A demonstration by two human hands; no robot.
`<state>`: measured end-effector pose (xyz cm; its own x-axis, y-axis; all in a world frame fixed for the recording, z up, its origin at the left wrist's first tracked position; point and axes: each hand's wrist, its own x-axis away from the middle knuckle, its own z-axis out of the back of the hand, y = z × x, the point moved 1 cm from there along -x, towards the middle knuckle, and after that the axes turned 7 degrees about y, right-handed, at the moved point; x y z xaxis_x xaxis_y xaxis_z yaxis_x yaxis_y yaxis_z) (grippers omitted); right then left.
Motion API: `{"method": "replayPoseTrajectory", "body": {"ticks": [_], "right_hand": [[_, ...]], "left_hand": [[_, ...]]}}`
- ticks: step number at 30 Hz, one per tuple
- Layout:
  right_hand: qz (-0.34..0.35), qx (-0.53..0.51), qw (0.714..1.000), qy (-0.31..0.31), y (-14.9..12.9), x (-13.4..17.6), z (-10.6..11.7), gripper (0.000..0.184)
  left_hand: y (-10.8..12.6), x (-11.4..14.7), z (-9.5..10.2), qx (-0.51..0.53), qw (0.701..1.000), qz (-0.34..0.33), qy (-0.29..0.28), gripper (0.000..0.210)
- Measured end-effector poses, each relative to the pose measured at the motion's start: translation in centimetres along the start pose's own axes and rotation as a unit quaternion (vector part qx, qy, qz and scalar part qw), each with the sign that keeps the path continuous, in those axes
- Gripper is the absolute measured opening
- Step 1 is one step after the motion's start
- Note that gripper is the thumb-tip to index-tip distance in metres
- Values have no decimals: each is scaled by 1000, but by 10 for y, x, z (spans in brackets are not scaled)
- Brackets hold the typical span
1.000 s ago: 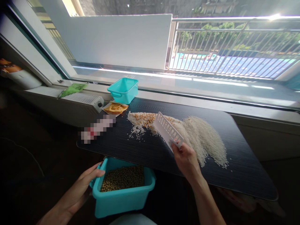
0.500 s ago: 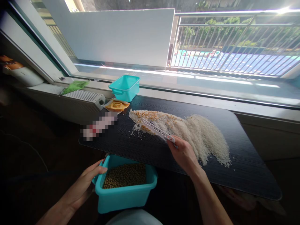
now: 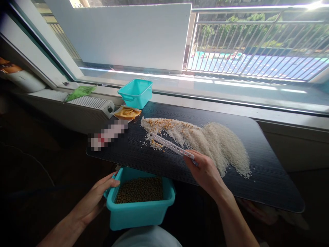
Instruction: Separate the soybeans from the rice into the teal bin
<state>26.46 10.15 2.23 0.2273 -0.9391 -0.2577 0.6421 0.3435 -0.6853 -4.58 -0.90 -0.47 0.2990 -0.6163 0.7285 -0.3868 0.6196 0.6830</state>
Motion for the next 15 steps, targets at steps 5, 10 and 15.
{"method": "replayPoseTrajectory", "body": {"ticks": [5,10,15], "right_hand": [[-10,4,1000,-11,-1,4,1,30],[1,-11,1000,-20,-3,12,7,28],[-21,2,1000,-3,2,15,6,28]], "left_hand": [[-2,0,-6,3,1000,-7,-21,41],[-3,0,-9,-1,1000,9,-21,40],[-3,0,-12,-2,1000,8,-25,36]]}}
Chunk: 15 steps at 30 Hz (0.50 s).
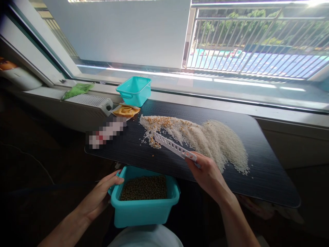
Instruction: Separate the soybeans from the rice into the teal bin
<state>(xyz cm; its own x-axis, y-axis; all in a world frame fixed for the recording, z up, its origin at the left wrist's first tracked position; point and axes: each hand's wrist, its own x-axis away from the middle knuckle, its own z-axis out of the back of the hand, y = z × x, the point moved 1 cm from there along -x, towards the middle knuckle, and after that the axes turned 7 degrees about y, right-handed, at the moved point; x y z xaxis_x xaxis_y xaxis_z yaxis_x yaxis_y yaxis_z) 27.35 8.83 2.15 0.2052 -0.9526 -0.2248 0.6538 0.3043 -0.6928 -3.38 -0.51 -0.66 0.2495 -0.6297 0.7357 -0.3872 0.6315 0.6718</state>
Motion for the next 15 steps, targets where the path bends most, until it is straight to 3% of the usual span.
{"method": "replayPoseTrajectory", "body": {"ticks": [6,15], "right_hand": [[2,-6,1000,-25,0,7,2,26],[-16,2,1000,4,0,16,11,27]], "left_hand": [[-1,-1,-1,1,1000,-5,-24,29],[2,-2,2,-17,1000,-10,-24,34]]}}
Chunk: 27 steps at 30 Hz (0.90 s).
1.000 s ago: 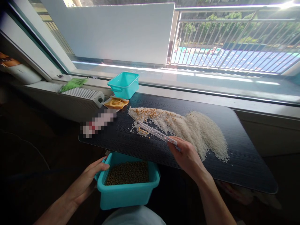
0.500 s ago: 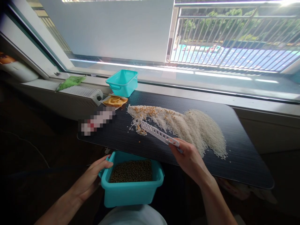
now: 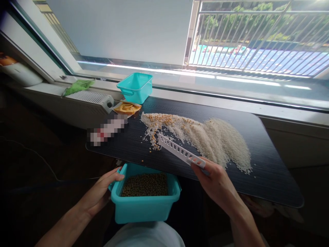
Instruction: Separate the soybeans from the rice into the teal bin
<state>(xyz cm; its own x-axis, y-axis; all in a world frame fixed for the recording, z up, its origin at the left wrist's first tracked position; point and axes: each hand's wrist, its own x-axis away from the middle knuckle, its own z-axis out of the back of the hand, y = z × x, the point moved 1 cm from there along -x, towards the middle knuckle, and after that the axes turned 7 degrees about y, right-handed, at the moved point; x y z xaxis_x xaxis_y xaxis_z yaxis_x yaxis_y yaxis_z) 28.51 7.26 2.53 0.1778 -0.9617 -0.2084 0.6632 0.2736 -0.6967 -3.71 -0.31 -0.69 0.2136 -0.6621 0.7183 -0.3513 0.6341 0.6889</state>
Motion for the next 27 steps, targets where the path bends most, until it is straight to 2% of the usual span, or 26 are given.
{"method": "replayPoseTrajectory", "body": {"ticks": [6,17,20,24,27], "right_hand": [[0,-2,1000,-15,-3,11,0,29],[27,-27,998,-43,-18,14,-7,23],[21,-41,996,-74,-23,19,-11,24],[30,-78,985,-149,-39,21,-22,26],[54,-88,983,-152,-52,10,-34,28]], "left_hand": [[2,0,3,14,1000,-6,-5,28],[6,2,9,21,1000,-16,7,29],[7,2,10,19,1000,-20,7,28],[10,1,14,6,1000,-25,12,31],[13,2,18,6,999,-27,19,37]]}}
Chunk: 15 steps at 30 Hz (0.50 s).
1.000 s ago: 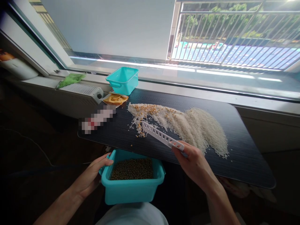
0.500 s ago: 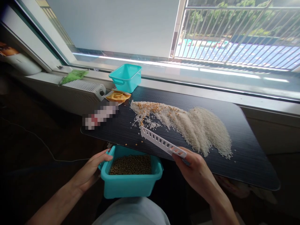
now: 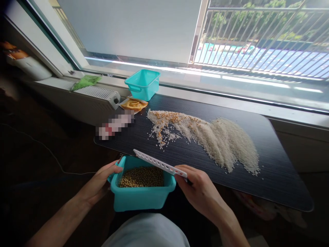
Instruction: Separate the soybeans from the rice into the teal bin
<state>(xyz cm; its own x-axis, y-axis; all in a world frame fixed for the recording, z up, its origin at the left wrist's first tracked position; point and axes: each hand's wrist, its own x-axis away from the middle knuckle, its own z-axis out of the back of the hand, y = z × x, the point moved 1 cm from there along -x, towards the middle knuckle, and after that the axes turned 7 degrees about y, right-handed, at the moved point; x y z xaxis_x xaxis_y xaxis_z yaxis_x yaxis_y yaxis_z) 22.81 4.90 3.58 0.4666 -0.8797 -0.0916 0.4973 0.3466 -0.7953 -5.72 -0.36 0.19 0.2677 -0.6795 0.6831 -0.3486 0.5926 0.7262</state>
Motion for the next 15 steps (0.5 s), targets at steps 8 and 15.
{"method": "replayPoseTrajectory", "body": {"ticks": [8,15], "right_hand": [[63,25,998,2,-19,-17,-14,30],[-19,37,984,176,20,18,-9,25]], "left_hand": [[-2,7,9,-11,999,-35,13,51],[-18,4,3,23,999,-46,6,45]]}}
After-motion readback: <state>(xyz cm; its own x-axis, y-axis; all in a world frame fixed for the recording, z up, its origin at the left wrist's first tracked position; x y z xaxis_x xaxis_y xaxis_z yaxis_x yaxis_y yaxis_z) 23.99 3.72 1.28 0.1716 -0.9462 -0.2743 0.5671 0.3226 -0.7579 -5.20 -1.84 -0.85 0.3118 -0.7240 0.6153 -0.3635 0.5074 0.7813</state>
